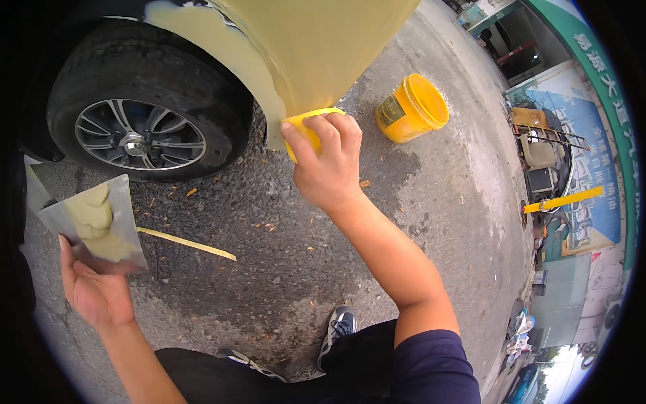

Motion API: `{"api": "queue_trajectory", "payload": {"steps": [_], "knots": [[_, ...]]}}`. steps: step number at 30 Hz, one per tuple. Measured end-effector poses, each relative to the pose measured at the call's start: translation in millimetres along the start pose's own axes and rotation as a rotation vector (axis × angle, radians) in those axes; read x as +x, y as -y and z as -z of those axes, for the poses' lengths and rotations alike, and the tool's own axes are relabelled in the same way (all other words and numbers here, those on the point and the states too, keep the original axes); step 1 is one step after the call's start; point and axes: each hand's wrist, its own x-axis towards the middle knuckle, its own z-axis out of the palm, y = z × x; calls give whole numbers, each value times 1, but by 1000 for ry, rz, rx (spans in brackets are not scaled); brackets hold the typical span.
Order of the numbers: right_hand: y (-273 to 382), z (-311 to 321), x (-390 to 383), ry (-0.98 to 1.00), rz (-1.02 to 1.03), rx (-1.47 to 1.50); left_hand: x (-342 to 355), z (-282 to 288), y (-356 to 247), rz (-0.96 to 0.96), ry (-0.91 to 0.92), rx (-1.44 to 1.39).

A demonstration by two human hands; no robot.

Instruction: The person applies beige body filler to the front bumper of a white car using a metal spreader and a yellow sponge. They repeatedly scoop filler from the spreader and smooth it onto the bumper surface, working around the wheel arch and headlight area.

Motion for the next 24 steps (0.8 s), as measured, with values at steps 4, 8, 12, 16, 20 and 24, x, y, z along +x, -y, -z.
{"api": "queue_trajectory", "payload": {"steps": [4,8,12,16,20,24], "knots": [[3,-11,-16,8,-28,21,-2,4,-1,-84,-205,44],[6,-23,-30,-10,-50,33,-2,5,-3,19,22,54],[7,-33,-42,-16,-64,42,-5,5,-5,5,-5,96],[8,-42,-53,-17,-81,68,-8,2,-6,-103,-232,141],[11,-51,-66,-2,-109,86,-12,-2,-6,-110,-213,167],[16,-60,-79,33,-141,94,-17,-4,-10,-109,-163,169]]}}
